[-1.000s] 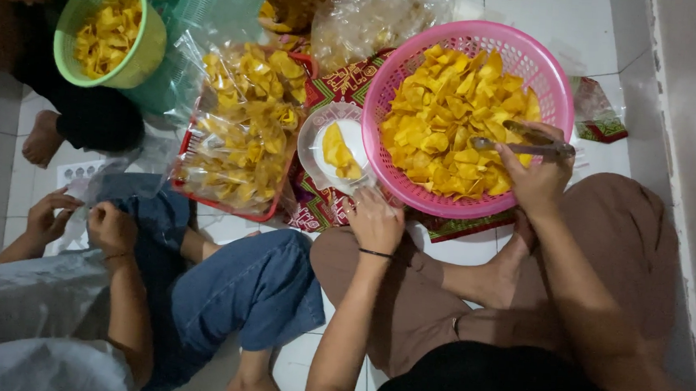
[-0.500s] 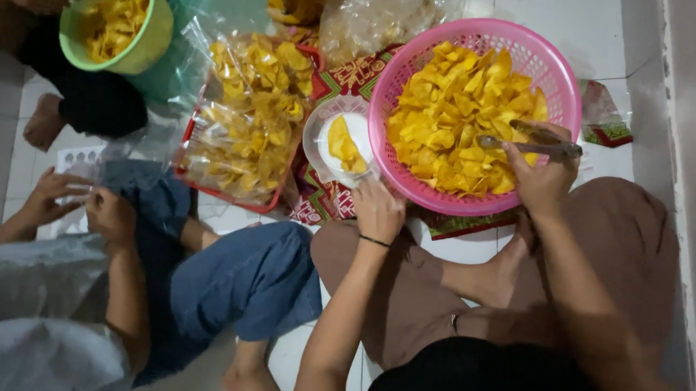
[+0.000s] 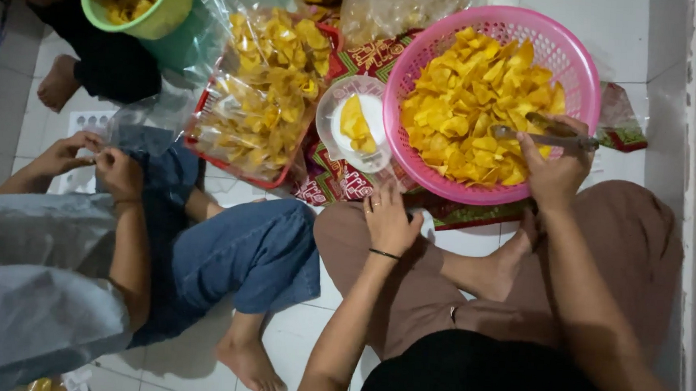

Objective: Workers are manually packing yellow fruit chips from a large basket into individual plastic bags using tongs.

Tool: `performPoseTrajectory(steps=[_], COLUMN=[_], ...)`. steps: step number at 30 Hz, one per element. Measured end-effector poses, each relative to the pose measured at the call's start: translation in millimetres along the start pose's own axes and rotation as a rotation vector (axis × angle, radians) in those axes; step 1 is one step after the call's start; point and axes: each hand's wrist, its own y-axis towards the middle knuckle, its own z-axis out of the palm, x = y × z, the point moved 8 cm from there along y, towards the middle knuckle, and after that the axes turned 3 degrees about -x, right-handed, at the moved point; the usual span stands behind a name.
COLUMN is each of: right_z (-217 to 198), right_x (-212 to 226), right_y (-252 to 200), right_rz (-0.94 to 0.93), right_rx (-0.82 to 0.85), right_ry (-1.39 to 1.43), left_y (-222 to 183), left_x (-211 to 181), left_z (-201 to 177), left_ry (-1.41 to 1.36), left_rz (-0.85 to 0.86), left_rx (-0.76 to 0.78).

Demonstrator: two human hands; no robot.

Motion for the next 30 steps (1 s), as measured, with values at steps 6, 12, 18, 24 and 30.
performPoseTrajectory(steps=[6, 12, 18, 24, 30], right_z=[1, -1, -2, -3, -3], right_x=[-14, 16, 19, 18, 18], right_y=[-3, 4, 5, 3, 3], right_rz=[-0.012, 0.002, -0.003, -0.009, 0.002], right_rx=[-0.007, 0.083, 0.087, 0.084, 0.075], right_ry=[-0.048, -0.012, 0.005, -0.06, -0.019], left_y=[-3, 30, 47, 80, 198], left_x=[25, 67, 43, 130, 275], left_z=[-8, 3, -172, -263, -246], left_ry=[-0.951, -1.494, -1.668, -1.386, -0.845], left_rz=[-0.075, -0.521, -0.199, -0.162, -0.104], left_rx=[-0.322, -0.076, -0.33, -0.666, -0.702])
